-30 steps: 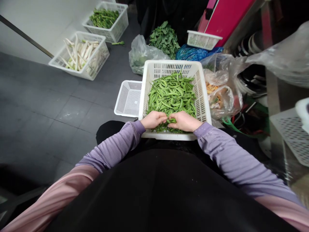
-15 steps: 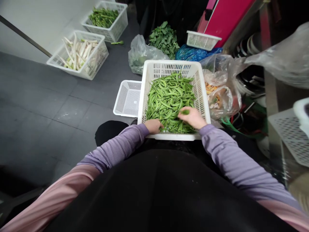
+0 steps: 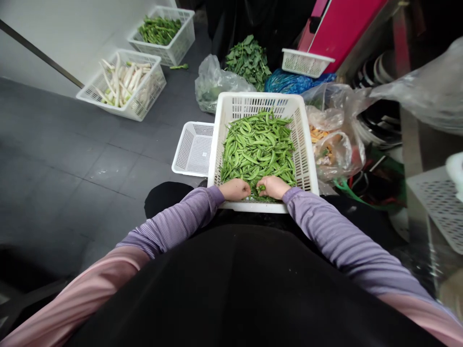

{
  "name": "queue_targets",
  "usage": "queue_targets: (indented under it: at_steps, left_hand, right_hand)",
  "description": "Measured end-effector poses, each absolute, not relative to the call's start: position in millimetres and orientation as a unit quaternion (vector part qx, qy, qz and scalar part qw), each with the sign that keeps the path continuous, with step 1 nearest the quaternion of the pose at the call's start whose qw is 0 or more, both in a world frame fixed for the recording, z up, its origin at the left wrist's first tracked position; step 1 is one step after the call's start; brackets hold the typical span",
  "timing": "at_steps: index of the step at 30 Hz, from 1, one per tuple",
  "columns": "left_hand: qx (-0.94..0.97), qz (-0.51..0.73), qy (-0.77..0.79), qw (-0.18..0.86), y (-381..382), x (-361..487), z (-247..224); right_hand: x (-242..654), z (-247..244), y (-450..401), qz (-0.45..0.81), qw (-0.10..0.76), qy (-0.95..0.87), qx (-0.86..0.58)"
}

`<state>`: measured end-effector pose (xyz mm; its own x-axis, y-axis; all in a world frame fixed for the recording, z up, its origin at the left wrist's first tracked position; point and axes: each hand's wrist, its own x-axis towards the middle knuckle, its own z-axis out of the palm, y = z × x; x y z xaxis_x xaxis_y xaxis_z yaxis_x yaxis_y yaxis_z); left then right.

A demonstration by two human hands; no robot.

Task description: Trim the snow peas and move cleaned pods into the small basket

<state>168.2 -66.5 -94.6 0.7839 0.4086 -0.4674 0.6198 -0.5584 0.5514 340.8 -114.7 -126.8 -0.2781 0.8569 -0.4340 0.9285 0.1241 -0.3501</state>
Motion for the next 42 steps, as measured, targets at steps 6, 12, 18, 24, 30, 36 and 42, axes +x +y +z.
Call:
queue_targets:
  at_steps: [6, 12, 18, 24, 30, 36, 42]
  left_hand:
    - [0.718, -0.090, 0.368, 0.585, -74, 177, -91]
    - [0.611, -0.054, 0.411, 0.675, -72, 174, -82]
    - [0.545, -0.010, 0.389, 0.742, -73, 173, -79]
    - [0.523, 0.010, 0.390, 0.758, -70, 172, -73]
    - [0.815, -0.138, 0.410, 0.386, -64, 168, -89]
    - [0.846, -0.242, 0.373, 0.293, -65, 162, -89]
    - [0.812, -0.048, 0.295, 0.502, -63, 166, -72]
  right_hand:
    - [348, -114, -122, -0.272, -0.043, 0.711, 0.647]
    - [343, -105, -125, -0.226, -0.107, 0.733, 0.633]
    - [336, -95, -124, -0.225, -0.142, 0.733, 0.626]
    - [326, -83, -127, -0.265, -0.249, 0.670, 0.647]
    - [325, -71, -128, -0.372, -0.402, 0.482, 0.684]
    - [330, -67, -128, -0.461, -0.558, 0.292, 0.625]
    - [318, -77, -132, -0.495, -0.553, 0.274, 0.611]
